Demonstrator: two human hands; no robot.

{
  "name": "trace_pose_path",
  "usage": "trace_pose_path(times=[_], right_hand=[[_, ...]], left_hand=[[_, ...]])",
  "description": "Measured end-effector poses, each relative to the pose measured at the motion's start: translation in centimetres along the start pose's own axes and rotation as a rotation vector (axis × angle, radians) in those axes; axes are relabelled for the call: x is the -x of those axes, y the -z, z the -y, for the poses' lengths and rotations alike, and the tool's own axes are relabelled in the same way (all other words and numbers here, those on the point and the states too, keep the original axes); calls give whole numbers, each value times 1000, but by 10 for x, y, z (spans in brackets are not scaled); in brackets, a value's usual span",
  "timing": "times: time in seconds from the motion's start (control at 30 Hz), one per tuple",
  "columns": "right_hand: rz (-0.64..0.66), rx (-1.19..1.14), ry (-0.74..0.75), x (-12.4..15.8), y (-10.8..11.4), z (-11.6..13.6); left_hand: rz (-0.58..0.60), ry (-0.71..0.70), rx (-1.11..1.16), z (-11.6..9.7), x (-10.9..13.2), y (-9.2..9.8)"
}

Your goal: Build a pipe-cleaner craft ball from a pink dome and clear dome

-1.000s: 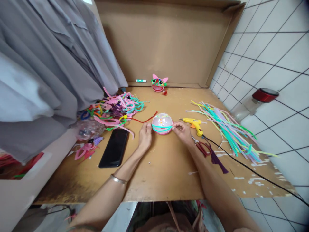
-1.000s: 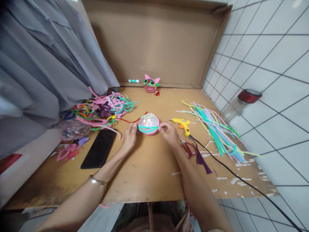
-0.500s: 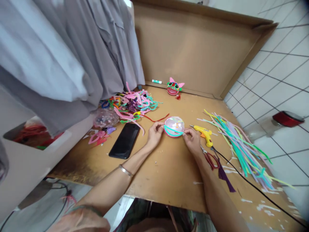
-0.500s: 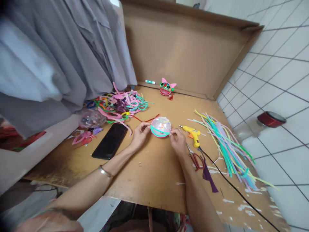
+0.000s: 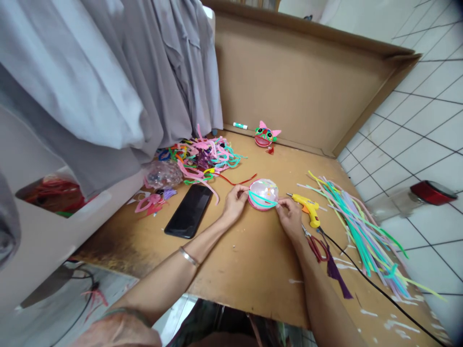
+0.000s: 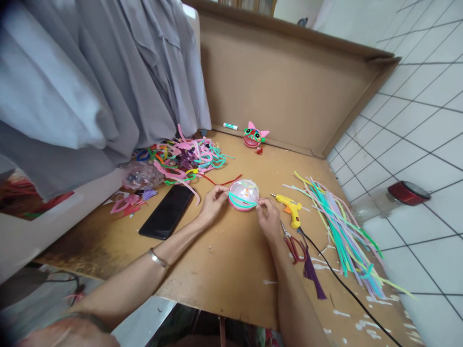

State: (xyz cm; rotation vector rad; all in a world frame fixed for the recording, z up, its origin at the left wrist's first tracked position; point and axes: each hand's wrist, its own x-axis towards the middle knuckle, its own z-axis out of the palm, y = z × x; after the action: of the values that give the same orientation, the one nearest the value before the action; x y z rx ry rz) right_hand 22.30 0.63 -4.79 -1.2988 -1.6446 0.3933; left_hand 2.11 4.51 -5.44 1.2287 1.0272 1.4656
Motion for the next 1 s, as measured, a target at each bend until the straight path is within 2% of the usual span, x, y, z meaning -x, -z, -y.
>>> trace_pose_path(times=[0.5, 0.67, 1.0], right_hand=[[-67, -290, -213, -1, -7, 1], [-11, -275, -229, 1, -8, -2], [-42, -286, -255, 0, -11, -4]], left_hand=[[85, 153, 120, -13, -8, 12], [113, 165, 96, -14, -10, 16], [119, 161, 55, -14, -8, 15]])
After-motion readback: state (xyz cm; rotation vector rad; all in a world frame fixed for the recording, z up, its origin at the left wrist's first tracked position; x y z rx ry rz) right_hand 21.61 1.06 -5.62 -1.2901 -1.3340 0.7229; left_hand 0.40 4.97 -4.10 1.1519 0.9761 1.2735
